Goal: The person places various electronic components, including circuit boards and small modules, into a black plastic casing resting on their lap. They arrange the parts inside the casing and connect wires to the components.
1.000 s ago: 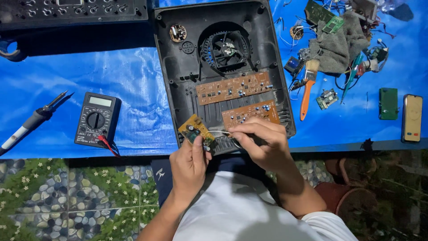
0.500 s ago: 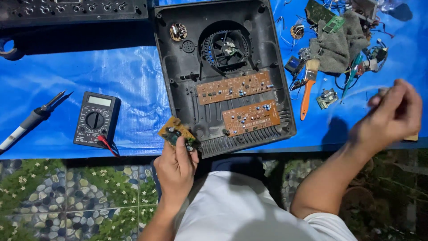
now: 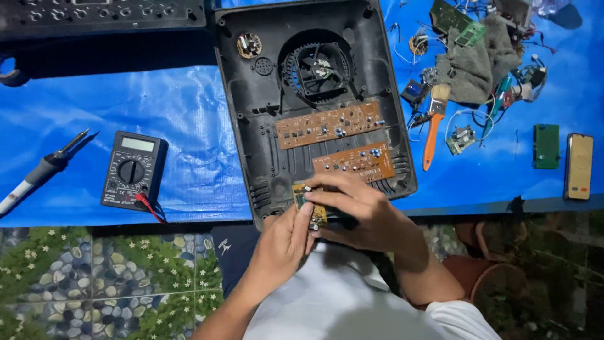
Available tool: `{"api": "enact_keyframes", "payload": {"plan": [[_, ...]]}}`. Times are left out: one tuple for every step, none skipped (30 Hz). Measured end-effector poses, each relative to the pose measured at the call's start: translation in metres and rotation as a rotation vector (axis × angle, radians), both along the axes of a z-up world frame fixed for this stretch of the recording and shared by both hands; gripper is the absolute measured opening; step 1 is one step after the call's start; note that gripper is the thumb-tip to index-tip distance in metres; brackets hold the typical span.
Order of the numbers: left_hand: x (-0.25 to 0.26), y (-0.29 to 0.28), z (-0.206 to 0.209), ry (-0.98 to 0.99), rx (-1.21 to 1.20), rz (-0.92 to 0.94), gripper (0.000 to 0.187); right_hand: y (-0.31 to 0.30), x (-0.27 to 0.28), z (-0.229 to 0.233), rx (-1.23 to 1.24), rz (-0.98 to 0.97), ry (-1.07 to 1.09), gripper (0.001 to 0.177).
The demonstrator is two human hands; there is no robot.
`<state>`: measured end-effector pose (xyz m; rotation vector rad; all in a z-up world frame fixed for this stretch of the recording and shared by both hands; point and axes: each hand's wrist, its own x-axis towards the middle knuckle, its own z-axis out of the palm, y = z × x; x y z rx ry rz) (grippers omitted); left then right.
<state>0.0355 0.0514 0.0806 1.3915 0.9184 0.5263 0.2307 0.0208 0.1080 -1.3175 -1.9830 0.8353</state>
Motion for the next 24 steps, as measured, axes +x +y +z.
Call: {"api": "enact_keyframes", "payload": {"plan": [[0.0, -0.001, -0.002, -0.001, 0.004, 0.007, 0.031, 0.003, 0.002, 0.0, 0.004, 0.007, -0.001, 0.05], [-0.001, -0.002, -0.004, 0.019, 0.021, 0.028, 0.031, 0.006, 0.004, 0.001, -0.008, 0.008, 0.04, 0.052], [-0.002, -0.005, -0.007, 0.04, 0.032, 0.046, 0.034, 0.007, 0.005, 0.001, -0.025, 0.006, 0.083, 0.055], [-0.004, -0.005, -0.007, 0.04, 0.031, 0.05, 0.034, 0.014, 0.009, -0.007, -0.027, 0.01, 0.083, 0.055], [-0.006, -0.006, -0.007, 0.034, 0.13, 0.059, 0.034, 0.019, 0.012, -0.015, 0.06, -0.018, 0.027, 0.052], [-0.008, -0.007, -0.007, 0.028, 0.228, 0.067, 0.034, 0.025, 0.016, -0.023, 0.146, -0.045, -0.029, 0.05], [-0.012, -0.008, -0.004, 0.027, 0.225, 0.066, 0.034, 0.029, 0.018, -0.021, 0.143, -0.045, -0.03, 0.05], [-0.016, -0.008, -0.002, 0.074, 0.278, 0.117, 0.03, 0.033, 0.02, -0.02, 0.107, -0.085, -0.066, 0.048], [-0.019, -0.007, 0.001, 0.12, 0.336, 0.169, 0.025, 0.039, 0.023, -0.018, 0.077, -0.124, -0.102, 0.047], [-0.021, -0.006, -0.002, 0.118, 0.339, 0.17, 0.025, 0.042, 0.023, -0.022, 0.081, -0.124, -0.104, 0.047], [-0.024, -0.005, -0.005, 0.161, 0.392, 0.219, 0.021, 0.045, 0.024, -0.026, 0.072, -0.108, -0.125, 0.044], [-0.026, -0.003, -0.008, 0.204, 0.445, 0.269, 0.017, 0.047, 0.024, -0.031, 0.063, -0.092, -0.145, 0.042], [-0.029, -0.003, -0.011, 0.204, 0.446, 0.27, 0.017, 0.049, 0.024, -0.031, 0.064, -0.09, -0.145, 0.042], [-0.031, -0.002, -0.015, 0.27, 0.491, 0.319, 0.015, 0.051, 0.024, -0.031, 0.03, -0.071, -0.126, 0.04], [-0.034, -0.003, -0.018, 0.339, 0.532, 0.368, 0.017, 0.052, 0.024, -0.032, -0.009, -0.05, -0.107, 0.039], [-0.036, -0.002, -0.017, 0.341, 0.528, 0.37, 0.017, 0.053, 0.025, -0.034, -0.012, -0.047, -0.106, 0.039], [-0.037, -0.002, -0.015, 0.358, 0.532, 0.414, 0.019, 0.055, 0.026, -0.036, -0.024, -0.034, -0.117, 0.042], [-0.038, -0.001, -0.013, 0.374, 0.536, 0.458, 0.021, 0.056, 0.028, -0.037, -0.036, -0.02, -0.128, 0.045], [-0.037, 0.0, -0.013, 0.373, 0.538, 0.458, 0.021, 0.056, 0.028, -0.037, -0.034, -0.021, -0.129, 0.045], [-0.036, 0.001, -0.013, 0.417, 0.536, 0.448, 0.026, 0.057, 0.028, -0.037, -0.035, -0.012, -0.103, 0.045], [-0.035, 0.002, -0.012, 0.459, 0.534, 0.437, 0.032, 0.058, 0.028, -0.036, -0.036, -0.003, -0.08, 0.045], [-0.034, 0.002, -0.018, 0.456, 0.536, 0.437, 0.032, 0.059, 0.029, -0.038, -0.033, -0.005, -0.082, 0.045], [-0.033, 0.002, -0.024, 0.45, 0.511, 0.395, 0.038, 0.059, 0.029, -0.041, -0.022, 0.0, -0.068, 0.049], [-0.031, 0.002, -0.029, 0.443, 0.486, 0.353, 0.044, 0.06, 0.03, -0.043, -0.011, 0.004, -0.055, 0.053]]}}
